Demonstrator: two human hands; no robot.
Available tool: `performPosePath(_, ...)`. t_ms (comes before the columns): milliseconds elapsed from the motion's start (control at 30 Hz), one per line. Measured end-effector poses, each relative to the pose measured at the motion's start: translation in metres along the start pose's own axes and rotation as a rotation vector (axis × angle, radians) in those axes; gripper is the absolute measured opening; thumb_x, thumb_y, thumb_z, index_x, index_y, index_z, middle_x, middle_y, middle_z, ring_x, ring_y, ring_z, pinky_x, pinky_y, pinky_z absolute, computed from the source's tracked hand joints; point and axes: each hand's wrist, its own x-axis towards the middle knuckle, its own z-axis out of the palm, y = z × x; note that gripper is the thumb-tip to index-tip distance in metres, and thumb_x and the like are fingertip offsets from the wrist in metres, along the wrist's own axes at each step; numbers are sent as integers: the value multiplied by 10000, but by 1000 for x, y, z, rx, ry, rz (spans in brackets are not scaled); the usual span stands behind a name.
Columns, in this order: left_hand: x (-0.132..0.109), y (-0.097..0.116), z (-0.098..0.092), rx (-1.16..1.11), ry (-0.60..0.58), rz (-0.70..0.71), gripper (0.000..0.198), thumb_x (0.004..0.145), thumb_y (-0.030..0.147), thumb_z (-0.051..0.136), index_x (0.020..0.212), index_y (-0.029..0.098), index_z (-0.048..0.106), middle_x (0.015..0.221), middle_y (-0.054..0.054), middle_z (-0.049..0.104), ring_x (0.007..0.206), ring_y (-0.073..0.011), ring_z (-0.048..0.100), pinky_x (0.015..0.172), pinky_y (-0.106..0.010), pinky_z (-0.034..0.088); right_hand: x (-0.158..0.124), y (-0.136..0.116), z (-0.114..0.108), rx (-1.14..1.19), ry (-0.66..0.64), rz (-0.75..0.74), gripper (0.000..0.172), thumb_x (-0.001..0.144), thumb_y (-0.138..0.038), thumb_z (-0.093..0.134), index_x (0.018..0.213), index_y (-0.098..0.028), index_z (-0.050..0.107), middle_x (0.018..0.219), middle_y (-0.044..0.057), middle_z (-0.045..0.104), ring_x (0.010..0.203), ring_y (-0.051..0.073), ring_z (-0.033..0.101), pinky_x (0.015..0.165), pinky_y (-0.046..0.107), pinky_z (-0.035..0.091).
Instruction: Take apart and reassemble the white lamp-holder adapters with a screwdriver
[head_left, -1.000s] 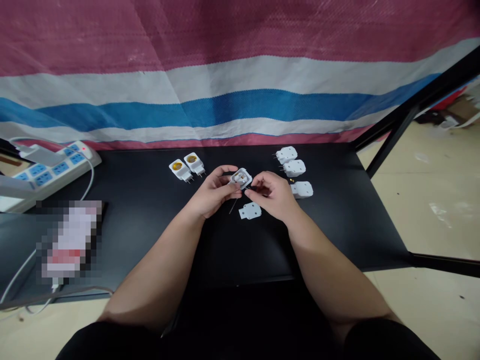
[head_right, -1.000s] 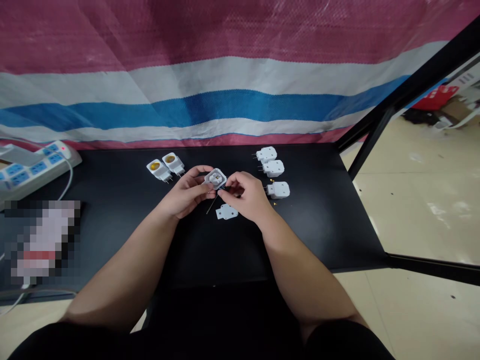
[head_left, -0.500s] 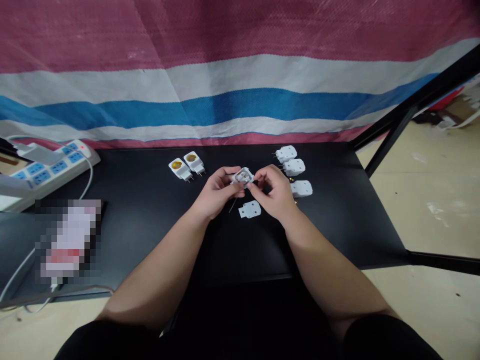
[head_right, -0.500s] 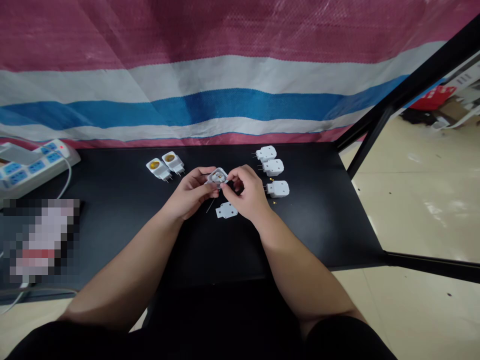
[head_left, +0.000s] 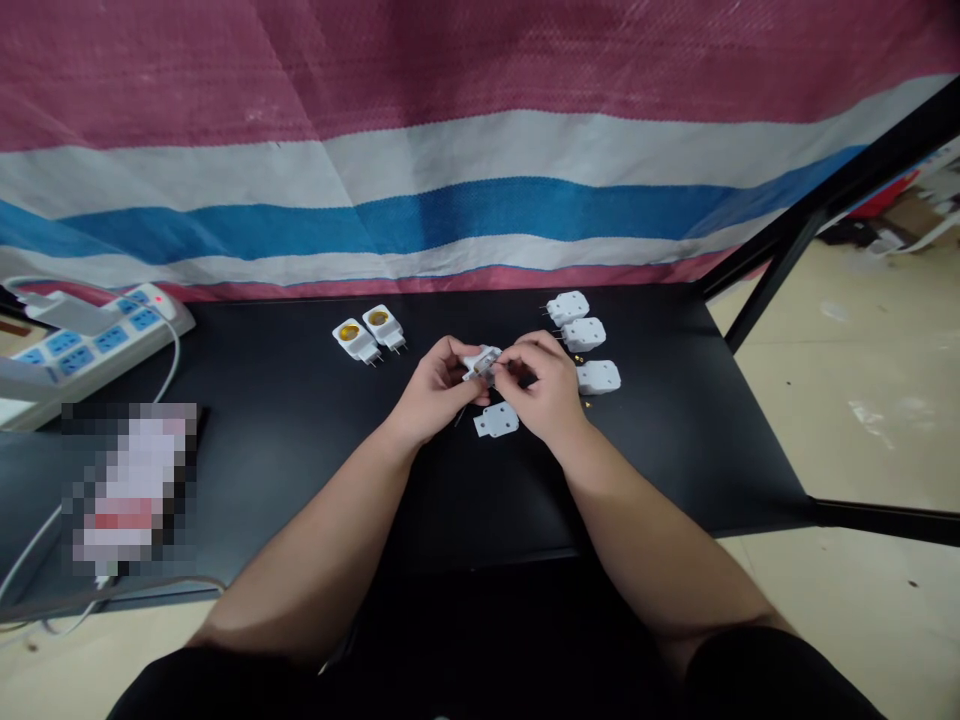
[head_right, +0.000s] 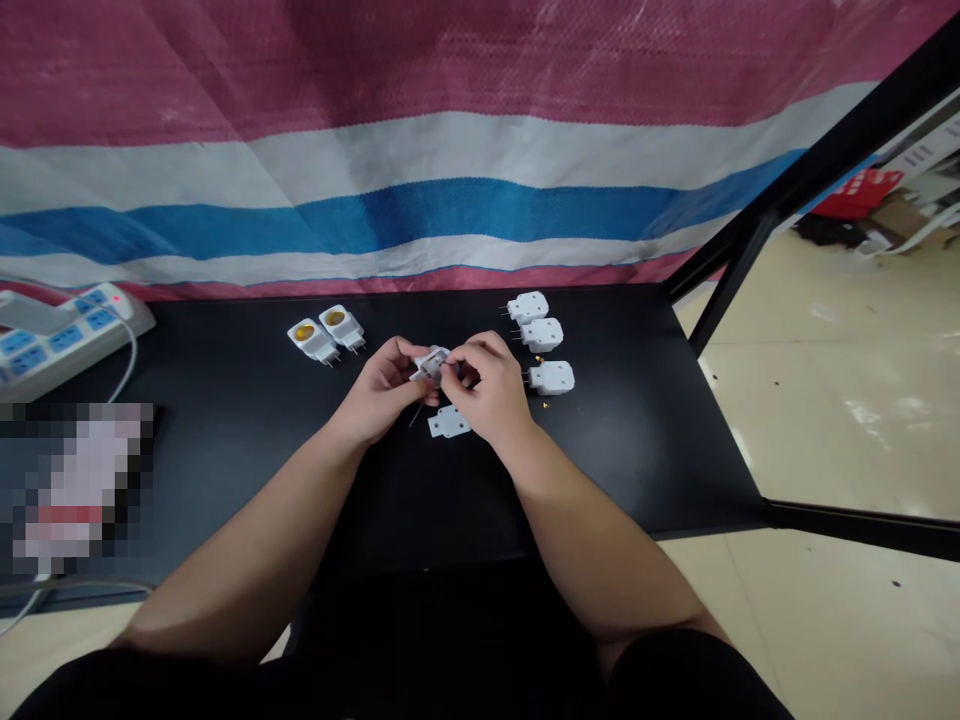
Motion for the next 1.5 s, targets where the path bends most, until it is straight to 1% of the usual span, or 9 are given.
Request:
performPosePath(167, 2, 0, -2, -26, 90, -34, 464, 774, 173, 947, 1078, 205, 597, 1022, -4, 777, 706, -94, 742, 670, -225, 682, 0, 0, -2, 37, 80, -61, 127, 883, -154, 691, 819, -251, 638, 923, 42, 747, 771, 198, 713, 720, 379, 625)
performPosePath(367, 4, 1, -1, -40, 180, -62, 485, 732, 158, 966, 1075, 185, 625, 964, -3, 785, 667, -98, 753, 641, -220, 686, 1, 5, -1, 54, 18, 9, 168, 823, -143, 688, 772, -255, 575, 714, -29, 686, 616, 156, 641, 634, 327, 521)
performPosePath(500, 3, 0, 0, -51, 168, -61, 483, 732, 148, 966, 1079, 185, 633, 975, -11, 788, 700, -104, 760, 661, -225, 693, 1, 5, 0, 96, -32, 15, 109, 865, -143, 690, 892, -249, 685, 771, -18, 718, 660, 162, 685, 669, 325, 567)
performPosePath(633, 2, 0, 2, -55, 131, -27, 519, 738, 153, 972, 1134, 194, 638, 1013, -17, 777, 762, -119, 764, 695, -242, 699, 1, 5, 1, 26, -38, -4, 140, 928, -166, 714, 1005, -244, 802, 856, 30, 781, 737, 199, 742, 724, 363, 618)
performPosePath(867, 1, -6, 5, 6, 113, 127, 552, 785, 184, 970, 1237, 219, 657, 1156, -42, 765, 914, -145, 768, 884, -294, 677, 1, 8, 5, -13, -22, -50, 198, 982, -186, 706, 1115, -238, 842, 926, 59, 789, 788, 221, 755, 765, 402, 654)
performPosePath(1033, 1, -10, 6, 109, 127, 170, 520, 793, 199, 951, 1233, 224, 675, 1225, -62, 763, 882, -130, 735, 827, -269, 632, 1, 8, 12, 19, 50, -12, 107, 975, -200, 703, 1003, -232, 802, 914, 63, 785, 825, 232, 779, 802, 415, 662)
performPosePath(1167, 0, -10, 10, 200, 150, 195, 526, 777, 188, 934, 1241, 221, 688, 1230, -70, 758, 843, -120, 711, 734, -240, 593, 2, 3, 12, 16, 67, 79, 64, 953, -206, 706, 930, -240, 755, 898, 53, 792, 805, 223, 760, 788, 400, 642)
performPosePath(1367, 0, -6, 7, 253, 196, 179, 501, 776, 201, 924, 1227, 201, 705, 1195, -80, 775, 798, -124, 726, 690, -242, 607, 10, 1, -5, 47, -68, 218, 60, 932, -209, 707, 883, -236, 728, 839, 32, 772, 727, 198, 711, 689, 342, 568)
performPosePath(1500, 3, -1, 1, 135, 276, 158, 508, 755, 228, 963, 1186, 190, 696, 1126, -63, 780, 811, -143, 752, 754, -290, 679, 31, 1, -21, -249, -148, 155, 128, 898, -111, 684, 858, -228, 717, 828, 38, 741, 789, 216, 695, 783, 366, 553)
